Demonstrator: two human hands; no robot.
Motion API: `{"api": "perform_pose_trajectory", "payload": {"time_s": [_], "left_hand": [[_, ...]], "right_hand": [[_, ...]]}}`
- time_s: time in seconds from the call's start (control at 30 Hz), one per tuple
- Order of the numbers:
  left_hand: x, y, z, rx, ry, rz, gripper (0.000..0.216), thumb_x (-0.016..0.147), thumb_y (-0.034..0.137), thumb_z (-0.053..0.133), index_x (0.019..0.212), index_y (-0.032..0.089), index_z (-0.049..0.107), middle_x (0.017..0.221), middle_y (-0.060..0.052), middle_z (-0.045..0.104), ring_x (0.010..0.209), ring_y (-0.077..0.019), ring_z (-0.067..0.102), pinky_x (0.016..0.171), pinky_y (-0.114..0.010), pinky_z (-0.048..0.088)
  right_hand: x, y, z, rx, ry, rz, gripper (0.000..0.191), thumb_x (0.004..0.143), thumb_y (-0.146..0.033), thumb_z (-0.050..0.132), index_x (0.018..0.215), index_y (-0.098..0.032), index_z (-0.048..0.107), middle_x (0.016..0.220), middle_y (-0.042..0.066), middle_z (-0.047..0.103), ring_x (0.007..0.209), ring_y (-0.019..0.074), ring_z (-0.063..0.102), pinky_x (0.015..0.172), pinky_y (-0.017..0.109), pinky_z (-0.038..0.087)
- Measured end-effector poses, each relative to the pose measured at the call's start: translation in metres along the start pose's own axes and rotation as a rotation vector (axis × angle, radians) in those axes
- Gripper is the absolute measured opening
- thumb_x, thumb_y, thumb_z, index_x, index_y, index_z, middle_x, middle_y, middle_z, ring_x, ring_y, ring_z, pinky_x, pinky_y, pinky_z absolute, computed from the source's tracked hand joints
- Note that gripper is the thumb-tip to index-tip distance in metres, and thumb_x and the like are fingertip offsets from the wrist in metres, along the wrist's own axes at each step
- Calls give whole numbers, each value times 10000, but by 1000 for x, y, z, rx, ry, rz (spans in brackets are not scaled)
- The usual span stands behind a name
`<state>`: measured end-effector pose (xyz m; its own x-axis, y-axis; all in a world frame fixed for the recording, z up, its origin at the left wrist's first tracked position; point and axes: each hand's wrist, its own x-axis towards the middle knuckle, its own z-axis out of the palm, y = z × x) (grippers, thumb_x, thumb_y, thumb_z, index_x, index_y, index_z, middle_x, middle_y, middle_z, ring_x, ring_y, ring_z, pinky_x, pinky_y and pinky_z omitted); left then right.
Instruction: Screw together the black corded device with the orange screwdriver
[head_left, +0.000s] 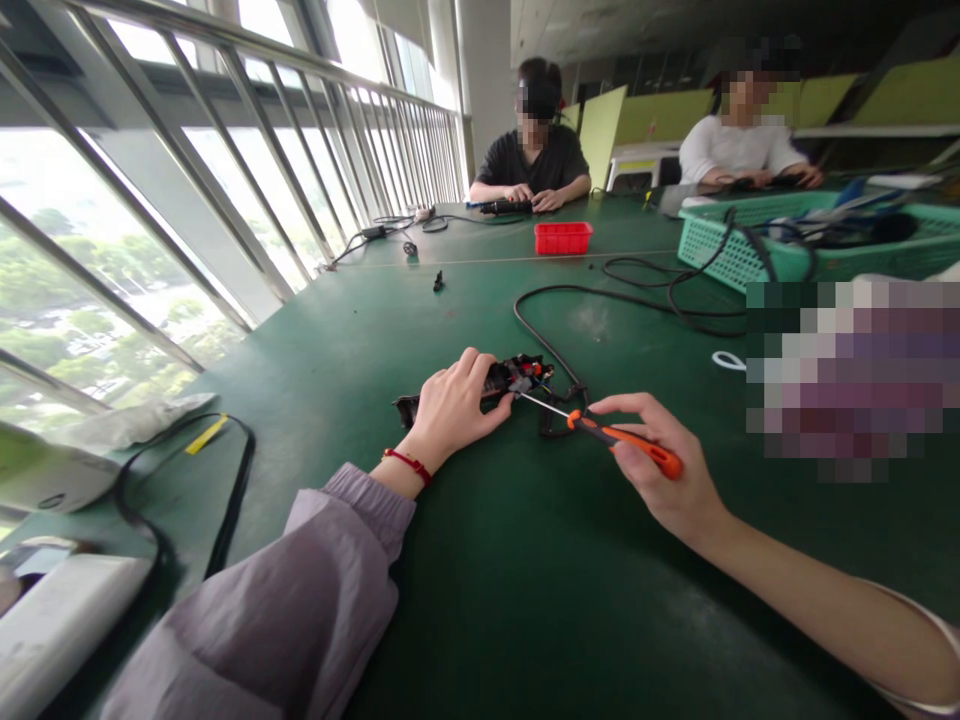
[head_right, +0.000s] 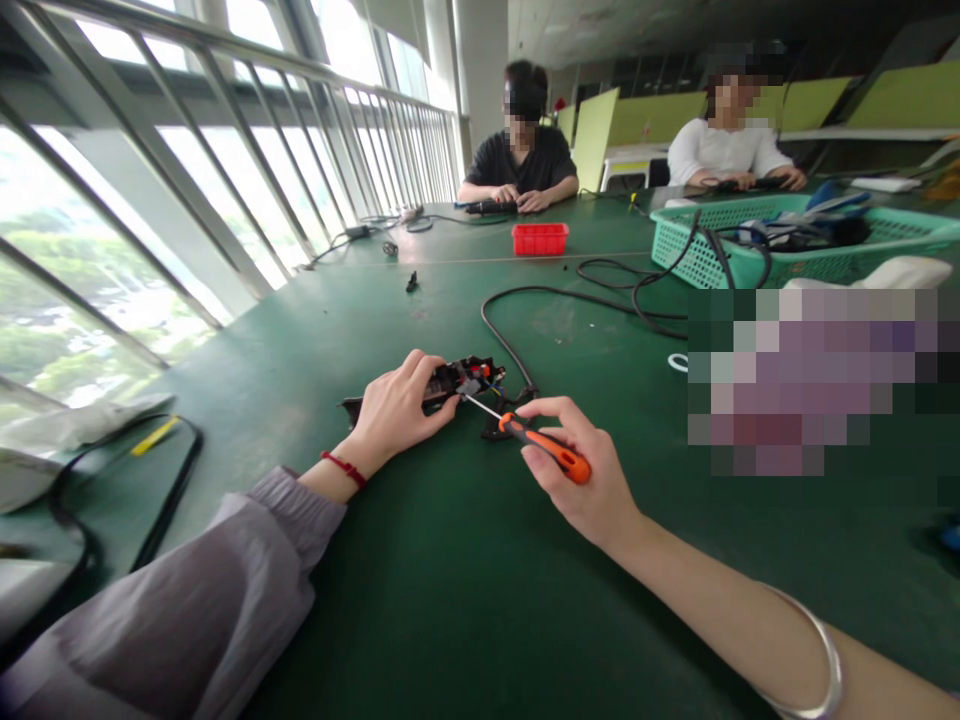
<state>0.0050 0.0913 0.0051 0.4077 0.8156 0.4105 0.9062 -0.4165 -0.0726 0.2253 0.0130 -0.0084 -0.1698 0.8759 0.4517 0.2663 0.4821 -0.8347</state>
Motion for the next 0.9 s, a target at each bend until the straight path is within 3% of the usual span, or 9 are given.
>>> {"api": "perform_pose_trajectory", "payload": {"time_s": [0.07, 0.2, 0.33, 0.4, 0.5, 0.6, 0.67, 0.77, 0.9], "left_hand": [[0, 0, 0, -5, -6, -4, 388, 838, 463, 450, 1112, 189, 473, 1015, -60, 559, 846, -207, 612, 647, -293, 424], [0, -1, 0, -17, 3, 9, 394, 838, 459, 458, 1118, 181, 471, 1023, -63, 555, 849, -210, 611, 650, -301, 429], [0, -1, 1, -11, 8, 16, 402, 840, 468, 450, 1117, 178, 476, 1015, -60, 559, 834, -207, 613, 639, -298, 428], [0, -1, 0, -8, 8, 18, 405, 840, 468, 449, 1121, 177, 475, 1016, -59, 560, 833, -206, 614, 638, -297, 428], [0, -1, 0, -9, 1, 15, 409, 836, 468, 457, 1124, 179, 473, 1022, -63, 560, 842, -206, 616, 644, -294, 429], [0, -1, 0, -5, 1, 9, 414, 831, 471, 466, 1130, 184, 472, 1028, -64, 559, 845, -205, 615, 646, -291, 428], [1, -1, 0, -2, 3, 10, 421, 829, 477, 466, 1133, 185, 472, 1025, -62, 558, 837, -205, 615, 638, -291, 425], [1, -1, 0, 2, -6, 8, 438, 827, 499, 466, 1134, 187, 472, 1013, -61, 558, 828, -203, 615, 628, -288, 419], [2, -2, 1, 6, -21, -3, 462, 836, 548, 456, 1137, 198, 471, 1014, -61, 553, 833, -201, 618, 629, -280, 414]], "right_hand": [[-1, 0, 0, -22, 30, -4, 229, 841, -214, 525, 1064, -233, 480, 540, -84, 460, 402, 76, 423, 407, 204, 365], [-1, 0, 2, 9, 140, -120, 405, 762, -168, 596, 1132, -235, 446, 854, -5, 575, 672, 119, 591, 635, 266, 504], [-2, 2, 0, 105, -15, 21, 246, 881, -310, 432, 1098, -206, 483, 553, -66, 467, 420, 89, 425, 390, 208, 354], [-2, 2, 0, 97, 6, 66, 214, 895, -310, 424, 1068, -204, 492, 478, -89, 404, 364, 79, 356, 352, 198, 295], [-2, 2, 1, 51, 151, -22, 312, 812, -208, 559, 1105, -224, 454, 674, -46, 537, 533, 102, 537, 528, 239, 468], [0, 1, 2, 13, 182, -110, 450, 745, -171, 608, 1152, -232, 425, 921, 16, 566, 772, 144, 607, 723, 309, 510], [0, -2, 2, 6, 98, -63, 392, 783, -212, 575, 1149, -230, 433, 801, -14, 560, 636, 118, 573, 590, 260, 494], [-1, -6, 2, -43, 7, 34, 184, 849, -253, 514, 1030, -223, 499, 534, -85, 450, 384, 71, 399, 370, 191, 336], [-1, -5, 3, -63, 135, -65, 346, 771, -172, 589, 1087, -228, 459, 717, -34, 567, 594, 114, 575, 557, 238, 487]]}}
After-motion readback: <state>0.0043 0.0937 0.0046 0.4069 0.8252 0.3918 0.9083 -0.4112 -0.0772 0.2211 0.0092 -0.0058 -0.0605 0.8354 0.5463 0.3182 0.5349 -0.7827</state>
